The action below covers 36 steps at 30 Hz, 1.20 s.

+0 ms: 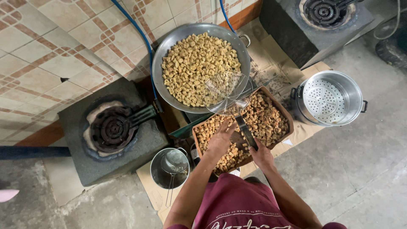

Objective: The person uses a large metal strainer to stir and lift a batch of light-colored, irregularly shaped snacks frying in a large wok over a gas stove. The person repeatedly scoops the snacks to ensure even cooking and occasionally transfers them into a cardboard box placed on the floor.

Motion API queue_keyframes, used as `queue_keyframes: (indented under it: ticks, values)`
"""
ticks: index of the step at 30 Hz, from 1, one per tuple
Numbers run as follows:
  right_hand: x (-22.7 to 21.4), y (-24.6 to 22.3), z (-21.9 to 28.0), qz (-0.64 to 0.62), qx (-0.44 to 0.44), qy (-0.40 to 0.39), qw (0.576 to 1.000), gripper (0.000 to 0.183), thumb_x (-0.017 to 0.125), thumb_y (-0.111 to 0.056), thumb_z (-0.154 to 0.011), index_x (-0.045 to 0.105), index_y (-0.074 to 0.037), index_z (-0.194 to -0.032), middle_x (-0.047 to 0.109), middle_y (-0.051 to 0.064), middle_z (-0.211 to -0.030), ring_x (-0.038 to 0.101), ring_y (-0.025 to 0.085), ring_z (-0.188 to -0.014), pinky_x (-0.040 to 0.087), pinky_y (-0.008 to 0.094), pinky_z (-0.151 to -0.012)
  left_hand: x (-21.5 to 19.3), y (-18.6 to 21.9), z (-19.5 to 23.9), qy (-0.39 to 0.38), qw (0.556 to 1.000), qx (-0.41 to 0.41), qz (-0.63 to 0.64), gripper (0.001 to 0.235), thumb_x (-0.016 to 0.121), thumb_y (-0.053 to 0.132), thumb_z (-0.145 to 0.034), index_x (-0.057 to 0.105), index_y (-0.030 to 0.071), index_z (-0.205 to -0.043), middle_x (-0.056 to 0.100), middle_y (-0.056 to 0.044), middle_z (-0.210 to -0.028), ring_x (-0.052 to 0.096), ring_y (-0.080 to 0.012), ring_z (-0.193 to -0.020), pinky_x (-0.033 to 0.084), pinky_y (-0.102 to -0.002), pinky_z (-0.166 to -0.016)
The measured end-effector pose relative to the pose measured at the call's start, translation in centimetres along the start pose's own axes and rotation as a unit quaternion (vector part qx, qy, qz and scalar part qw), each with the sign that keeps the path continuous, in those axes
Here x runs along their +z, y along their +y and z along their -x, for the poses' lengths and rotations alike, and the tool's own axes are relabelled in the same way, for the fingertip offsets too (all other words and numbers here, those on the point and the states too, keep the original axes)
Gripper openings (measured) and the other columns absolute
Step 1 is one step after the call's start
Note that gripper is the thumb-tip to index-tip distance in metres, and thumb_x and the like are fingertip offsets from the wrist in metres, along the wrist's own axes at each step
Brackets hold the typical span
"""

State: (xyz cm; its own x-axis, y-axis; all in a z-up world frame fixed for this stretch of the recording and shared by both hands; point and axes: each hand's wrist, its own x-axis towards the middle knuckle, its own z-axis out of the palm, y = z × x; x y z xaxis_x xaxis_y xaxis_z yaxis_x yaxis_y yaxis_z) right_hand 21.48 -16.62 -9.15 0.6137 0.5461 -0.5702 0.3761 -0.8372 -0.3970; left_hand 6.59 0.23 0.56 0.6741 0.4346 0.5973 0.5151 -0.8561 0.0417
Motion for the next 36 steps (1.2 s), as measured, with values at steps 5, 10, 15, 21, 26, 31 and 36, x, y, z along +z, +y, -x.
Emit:
queue_keyframes:
  ticks: [5,10,15,21,26,31,36]
  values:
    - [-1.3,-1.0,0.7,-0.008,-0.003,0.002,1.000,0.069,0.061,-0.045,-0.095,0.039,-0.031,-0.158,0.077,0.014,-0.110,0.075,0.031,-0.097,0.058,0.046,-0.087,-0.8,0.2,-1.2,-0.590,0.772,-0.163,0.170,0.052,0.035,0.031,-0.117,0.025,0.019,-0.166,0.071,-0.027,-0.125,0.076,-0.0315,-0.096,0.064,-0.037,-0.079]
    - [-2.9,-3.5,0.4,-0.030,0.041,-0.031,0.998,0.062,0.057,-0.039,-0.097,0.042,-0.036,-0.158,0.078,0.013,-0.097,0.077,0.029,-0.078,0.062,0.044,-0.069,-1.0,0.2,-1.0,-0.392,0.897,-0.115,0.168,0.064,0.043,0.038,-0.101,0.026,0.023,-0.160,0.056,-0.023,-0.134,0.074,-0.0380,-0.097,0.066,-0.040,-0.075]
    - [-3.5,-3.5,0.2,-0.030,0.019,-0.009,0.999,0.054,0.056,-0.037,-0.102,0.046,-0.030,-0.155,0.077,0.013,-0.096,0.072,0.027,-0.070,0.055,0.042,-0.058,-0.1,-0.3,-0.2,-0.093,0.996,0.009,0.001,0.082,0.062,0.027,-0.077,0.025,0.021,-0.150,0.069,-0.019,-0.123,0.077,-0.0370,-0.095,0.063,-0.029,-0.058]
    - [-1.9,-0.7,-0.6,-0.008,-0.054,0.048,0.997,0.064,0.064,-0.043,-0.095,0.047,-0.024,-0.153,0.075,0.015,-0.109,0.074,0.031,-0.086,0.059,0.045,-0.073,-1.6,-2.3,-0.5,-0.628,0.745,-0.163,0.156,0.057,0.035,0.025,-0.113,0.011,0.014,-0.164,0.054,-0.013,-0.073,0.051,-0.0189,-0.053,0.041,-0.025,-0.040]
    - [-1.3,0.6,0.3,0.020,0.008,-0.009,1.000,0.068,0.062,-0.044,-0.094,0.043,-0.029,-0.158,0.076,0.016,-0.112,0.075,0.031,-0.095,0.060,0.045,-0.083,0.4,-3.1,2.4,-0.515,0.833,-0.145,0.141,0.082,0.043,-0.002,-0.091,0.012,0.011,-0.165,0.058,-0.024,-0.120,0.065,-0.0244,-0.065,0.059,-0.029,-0.052]
    - [-1.3,-0.3,0.7,-0.004,0.029,-0.065,0.997,0.073,0.061,-0.044,-0.093,0.038,-0.028,-0.160,0.075,0.016,-0.120,0.078,0.033,-0.103,0.061,0.045,-0.091,1.1,-3.8,3.7,-0.495,0.845,-0.150,0.136,0.091,0.044,-0.011,-0.081,0.010,0.013,-0.162,0.065,-0.024,-0.121,0.073,-0.0299,-0.078,0.064,-0.037,-0.068]
    - [-0.5,0.4,-0.2,0.018,-0.067,-0.003,0.998,0.075,0.069,-0.044,-0.089,0.043,-0.018,-0.155,0.067,0.019,-0.132,0.068,0.037,-0.116,0.053,0.047,-0.100,-1.9,-4.0,2.4,-0.515,0.808,-0.226,0.175,0.051,0.045,0.026,-0.113,0.032,0.018,-0.161,0.075,-0.022,-0.104,0.072,-0.0338,-0.092,0.058,-0.045,-0.087]
